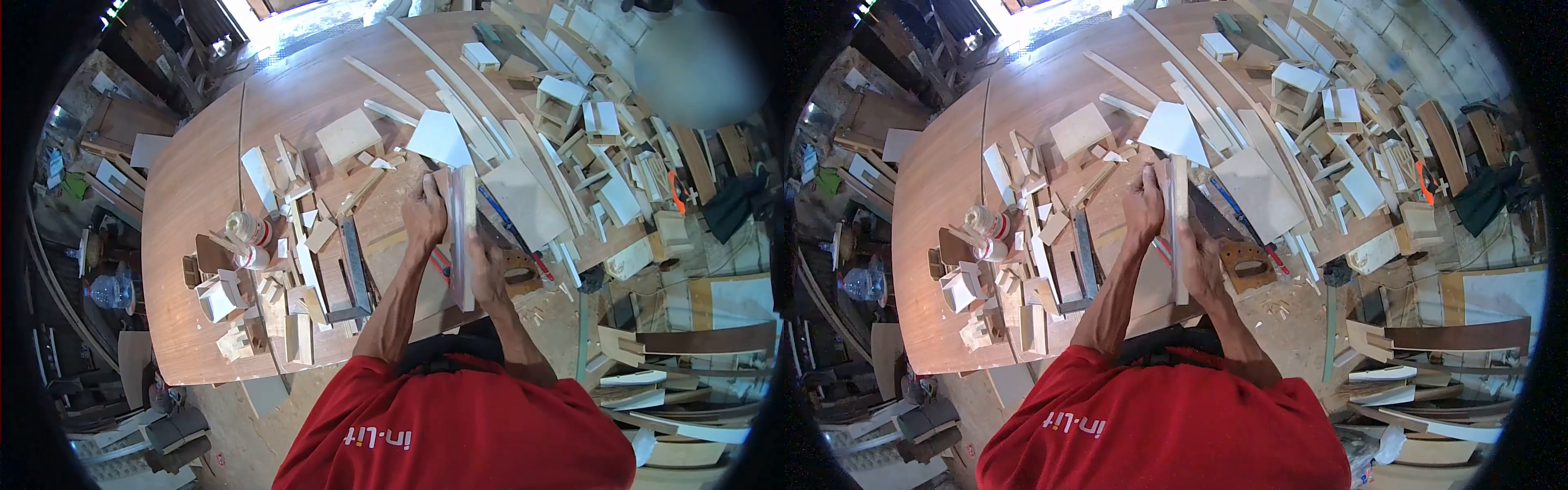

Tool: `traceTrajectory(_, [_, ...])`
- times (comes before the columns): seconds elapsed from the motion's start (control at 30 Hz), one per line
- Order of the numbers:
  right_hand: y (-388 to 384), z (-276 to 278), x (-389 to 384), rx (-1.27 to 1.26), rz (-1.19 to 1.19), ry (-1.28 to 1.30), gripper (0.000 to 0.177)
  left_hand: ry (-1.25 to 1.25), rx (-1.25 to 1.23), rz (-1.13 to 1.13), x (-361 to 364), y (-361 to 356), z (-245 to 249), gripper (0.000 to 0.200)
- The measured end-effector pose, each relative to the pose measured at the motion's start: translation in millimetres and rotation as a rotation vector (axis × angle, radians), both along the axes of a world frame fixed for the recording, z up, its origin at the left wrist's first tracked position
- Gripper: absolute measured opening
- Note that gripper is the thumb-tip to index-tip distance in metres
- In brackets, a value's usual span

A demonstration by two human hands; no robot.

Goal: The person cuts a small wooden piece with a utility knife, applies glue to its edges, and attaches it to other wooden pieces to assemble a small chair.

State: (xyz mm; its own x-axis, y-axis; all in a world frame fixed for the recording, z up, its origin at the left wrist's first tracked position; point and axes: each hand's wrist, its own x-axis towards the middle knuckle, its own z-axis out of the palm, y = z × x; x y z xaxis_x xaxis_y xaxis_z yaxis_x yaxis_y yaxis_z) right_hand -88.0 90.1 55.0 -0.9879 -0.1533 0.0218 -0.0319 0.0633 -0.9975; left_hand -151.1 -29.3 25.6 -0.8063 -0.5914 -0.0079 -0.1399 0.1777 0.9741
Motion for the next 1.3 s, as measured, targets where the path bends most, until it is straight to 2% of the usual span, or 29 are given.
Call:
traceTrajectory(0.07, [5, -1, -17, -0.046, 0.002, 0.003, 0.052, 0.044, -0.074, -0.028, 4, 3, 1, 0.039])
traceTrajectory(0.13, [10, 24, -33, -0.031, 0.147, -0.298, 0.051, 0.053, -0.078, -0.035, 6, 12, 4, 0.038])
traceTrajectory(0.2, [5, 23, -18, -0.022, 0.168, -0.261, 0.051, 0.061, -0.089, -0.023, 7, 10, 7, 0.037])
traceTrajectory(0.27, [-4, 2, -2, 0.076, -0.034, 0.182, 0.050, 0.000, -0.075, -0.017, -3, 0, 11, 0.038])
traceTrajectory(0.3, [-2, 2, -7, -0.003, -0.016, 0.140, 0.050, -0.078, -0.034, -0.065, 0, -1, 18, 0.048])
traceTrajectory(0.33, [0, 4, -18, -0.008, -0.019, 0.131, 0.050, -0.087, -0.039, -0.067, 6, 3, 16, 0.048])
traceTrajectory(0.4, [11, 19, -43, 0.025, 0.178, -0.303, 0.052, 0.125, -0.065, -0.034, 10, 18, 11, 0.038])
traceTrajectory(0.47, [0, 30, -25, -0.040, 0.141, -0.332, 0.053, 0.149, -0.046, -0.021, 4, 14, 3, 0.038])
traceTrajectory(0.53, [-9, 13, -9, 0.063, -0.036, 0.179, 0.058, 0.126, -0.091, 0.019, -4, 4, 1, 0.038])
traceTrajectory(0.57, [-7, 6, -15, 0.063, -0.017, 0.153, 0.063, 0.072, 0.010, -0.099, 0, 1, 3, 0.042])
traceTrajectory(0.6, [-6, -4, -27, 0.058, -0.022, 0.144, 0.063, 0.063, 0.004, -0.104, 7, 3, 0, 0.042])
traceTrajectory(0.67, [0, -19, -69, 0.225, -0.023, -0.151, 0.065, 0.138, 0.036, -0.238, 14, 11, -3, 0.041])
traceTrajectory(0.7, [3, 2, -85, 0.171, -0.032, -0.208, 0.064, 0.350, -0.052, -0.267, 9, 14, -27, 0.036])
traceTrajectory(0.73, [7, 23, -93, 0.115, -0.039, -0.260, 0.063, 0.348, -0.056, -0.272, 11, 13, -26, 0.036])
traceTrajectory(0.8, [15, 3, -104, -0.047, -0.160, -0.018, 0.059, -0.002, 0.603, -0.321, 11, 5, -17, 0.032])
traceTrajectory(0.83, [21, 7, -99, -0.153, -0.145, -0.093, 0.056, -0.098, 0.816, -0.295, 17, 6, 11, 0.029])
traceTrajectory(0.87, [27, 11, -88, -0.111, -0.150, -0.050, 0.054, -0.018, 0.995, -0.391, 13, -4, -14, 0.038])
traceTrajectory(0.93, [33, 6, -76, -0.100, -0.105, -0.022, 0.055, -0.024, 1.236, -0.381, 13, -4, -8, 0.037])
traceTrajectory(0.97, [34, 0, -73, -0.101, -0.103, -0.025, 0.055, -0.026, 1.236, -0.378, 14, -4, -8, 0.037])
traceTrajectory(1.03, [35, -8, -69, 0.081, -0.076, 0.029, 0.056, -0.032, 1.356, -0.401, 12, -1, -8, 0.035])
traceTrajectory(1.07, [38, -11, -68, 0.083, -0.084, 0.028, 0.056, -0.038, 1.358, -0.407, 11, 0, -10, 0.035])
traceTrajectory(1.1, [36, -6, -65, 0.197, -0.073, 0.051, 0.057, -0.057, 1.325, -0.407, 11, 0, -11, 0.025])
traceTrajectory(1.13, [35, -1, -62, 0.311, -0.061, 0.073, 0.057, -0.075, 1.293, -0.406, 11, 0, -12, 0.027])
traceTrajectory(1.2, [36, 1, -61, 0.345, -0.058, 0.120, 0.057, -0.077, 1.289, -0.375, 11, 4, -9, 0.027])
traceTrajectory(1.27, [36, -2, -62, 0.411, -0.060, 0.143, 0.058, -0.123, 0.921, -0.279, 10, 6, 0, 0.030])
traceTrajectory(1.3, [36, 1, -60, 0.412, -0.056, 0.145, 0.058, -0.088, 0.817, -0.222, 10, 8, -2, 0.036])
